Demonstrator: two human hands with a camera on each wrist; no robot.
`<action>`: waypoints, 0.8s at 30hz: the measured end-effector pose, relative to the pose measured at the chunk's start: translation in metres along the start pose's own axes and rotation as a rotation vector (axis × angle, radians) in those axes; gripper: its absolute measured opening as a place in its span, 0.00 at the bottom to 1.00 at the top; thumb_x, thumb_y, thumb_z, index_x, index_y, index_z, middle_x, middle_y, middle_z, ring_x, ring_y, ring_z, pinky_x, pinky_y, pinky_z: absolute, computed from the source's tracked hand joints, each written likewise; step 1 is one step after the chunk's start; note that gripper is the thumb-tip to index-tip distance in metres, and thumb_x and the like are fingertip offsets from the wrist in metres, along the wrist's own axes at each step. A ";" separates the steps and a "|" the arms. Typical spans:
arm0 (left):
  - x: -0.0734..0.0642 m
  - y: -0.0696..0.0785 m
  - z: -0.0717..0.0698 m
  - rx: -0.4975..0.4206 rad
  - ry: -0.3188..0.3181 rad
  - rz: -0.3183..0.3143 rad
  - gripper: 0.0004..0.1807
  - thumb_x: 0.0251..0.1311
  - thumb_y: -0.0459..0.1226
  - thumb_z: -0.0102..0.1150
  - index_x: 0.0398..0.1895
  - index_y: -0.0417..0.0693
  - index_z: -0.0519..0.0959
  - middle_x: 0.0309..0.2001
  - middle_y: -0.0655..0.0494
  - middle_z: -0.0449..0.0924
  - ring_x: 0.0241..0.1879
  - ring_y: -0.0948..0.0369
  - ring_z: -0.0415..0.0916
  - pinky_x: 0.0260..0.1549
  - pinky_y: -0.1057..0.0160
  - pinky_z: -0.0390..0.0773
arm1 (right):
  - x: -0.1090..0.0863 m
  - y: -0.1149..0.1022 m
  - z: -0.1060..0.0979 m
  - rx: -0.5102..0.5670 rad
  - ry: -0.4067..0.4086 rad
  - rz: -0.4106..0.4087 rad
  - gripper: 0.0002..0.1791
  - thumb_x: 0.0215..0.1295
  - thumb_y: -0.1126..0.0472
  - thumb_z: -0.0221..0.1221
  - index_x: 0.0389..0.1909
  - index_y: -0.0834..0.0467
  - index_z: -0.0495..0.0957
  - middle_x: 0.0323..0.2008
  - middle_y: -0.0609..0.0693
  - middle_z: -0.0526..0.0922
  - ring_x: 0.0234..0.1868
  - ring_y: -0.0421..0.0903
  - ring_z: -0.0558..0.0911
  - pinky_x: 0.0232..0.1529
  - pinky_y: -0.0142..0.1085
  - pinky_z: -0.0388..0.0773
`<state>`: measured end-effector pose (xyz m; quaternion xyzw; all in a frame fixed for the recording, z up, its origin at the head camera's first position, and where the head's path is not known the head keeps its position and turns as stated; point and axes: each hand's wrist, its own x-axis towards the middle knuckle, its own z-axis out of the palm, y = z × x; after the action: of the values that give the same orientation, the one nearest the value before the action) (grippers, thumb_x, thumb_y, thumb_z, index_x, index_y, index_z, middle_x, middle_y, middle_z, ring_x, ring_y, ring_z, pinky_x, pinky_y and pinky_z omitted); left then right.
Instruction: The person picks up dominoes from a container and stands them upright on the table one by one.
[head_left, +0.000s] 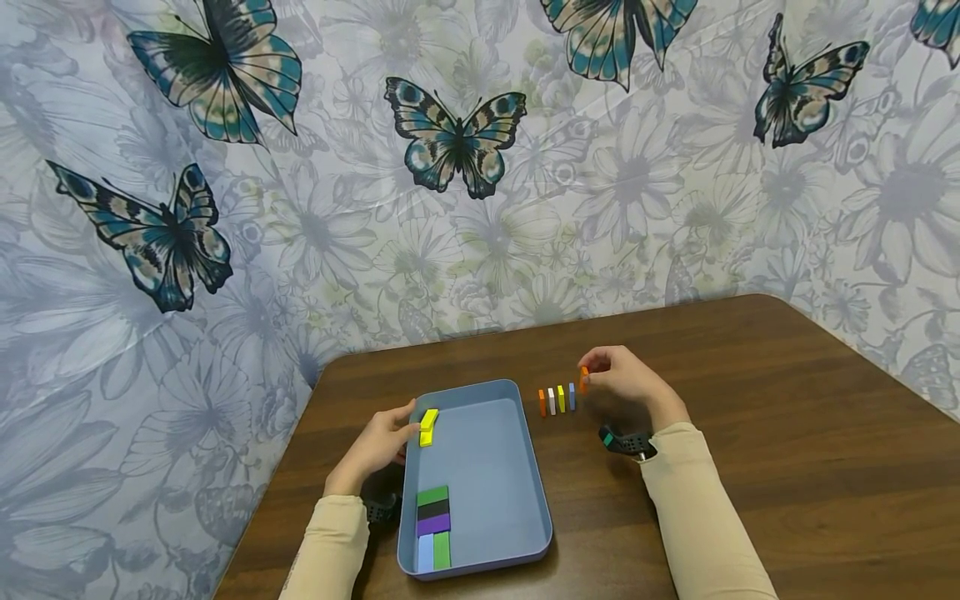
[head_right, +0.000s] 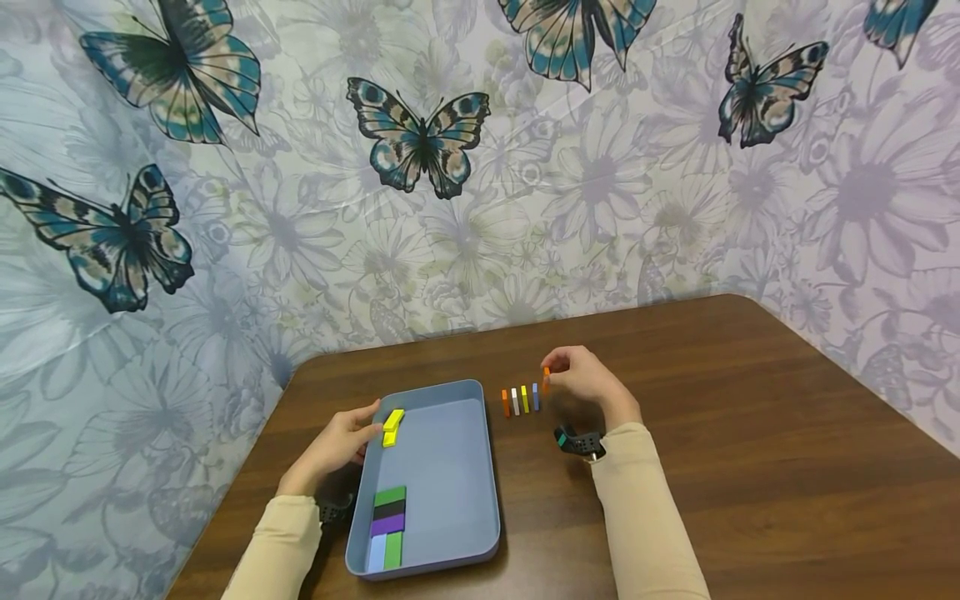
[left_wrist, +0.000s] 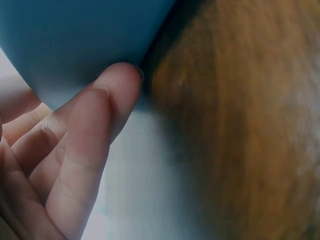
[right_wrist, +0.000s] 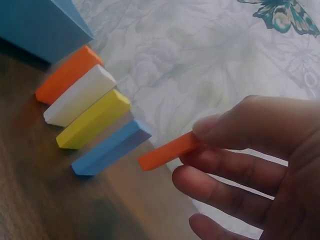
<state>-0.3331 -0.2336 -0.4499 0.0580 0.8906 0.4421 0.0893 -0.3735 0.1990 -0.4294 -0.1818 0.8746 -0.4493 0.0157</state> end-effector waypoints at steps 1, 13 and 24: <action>0.000 0.000 0.000 0.001 0.001 0.000 0.32 0.73 0.37 0.53 0.78 0.49 0.59 0.61 0.37 0.78 0.28 0.57 0.80 0.32 0.56 0.85 | 0.000 0.001 0.001 0.003 -0.004 0.004 0.12 0.68 0.67 0.59 0.49 0.69 0.79 0.42 0.58 0.83 0.43 0.47 0.79 0.45 0.37 0.77; 0.003 -0.004 0.001 -0.024 0.001 0.001 0.32 0.73 0.36 0.54 0.78 0.48 0.59 0.51 0.41 0.84 0.26 0.57 0.80 0.31 0.56 0.85 | 0.002 0.009 0.007 0.001 -0.035 0.027 0.12 0.65 0.70 0.60 0.47 0.71 0.79 0.38 0.56 0.82 0.39 0.46 0.77 0.42 0.38 0.75; 0.003 -0.004 0.002 -0.021 0.007 -0.001 0.32 0.73 0.36 0.54 0.78 0.48 0.59 0.51 0.42 0.83 0.26 0.57 0.78 0.31 0.57 0.85 | 0.001 0.010 0.011 -0.004 -0.072 0.072 0.09 0.63 0.71 0.60 0.44 0.68 0.79 0.35 0.55 0.80 0.34 0.46 0.75 0.35 0.37 0.74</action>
<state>-0.3356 -0.2340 -0.4539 0.0551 0.8862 0.4518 0.0870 -0.3753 0.1955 -0.4437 -0.1665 0.8804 -0.4397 0.0628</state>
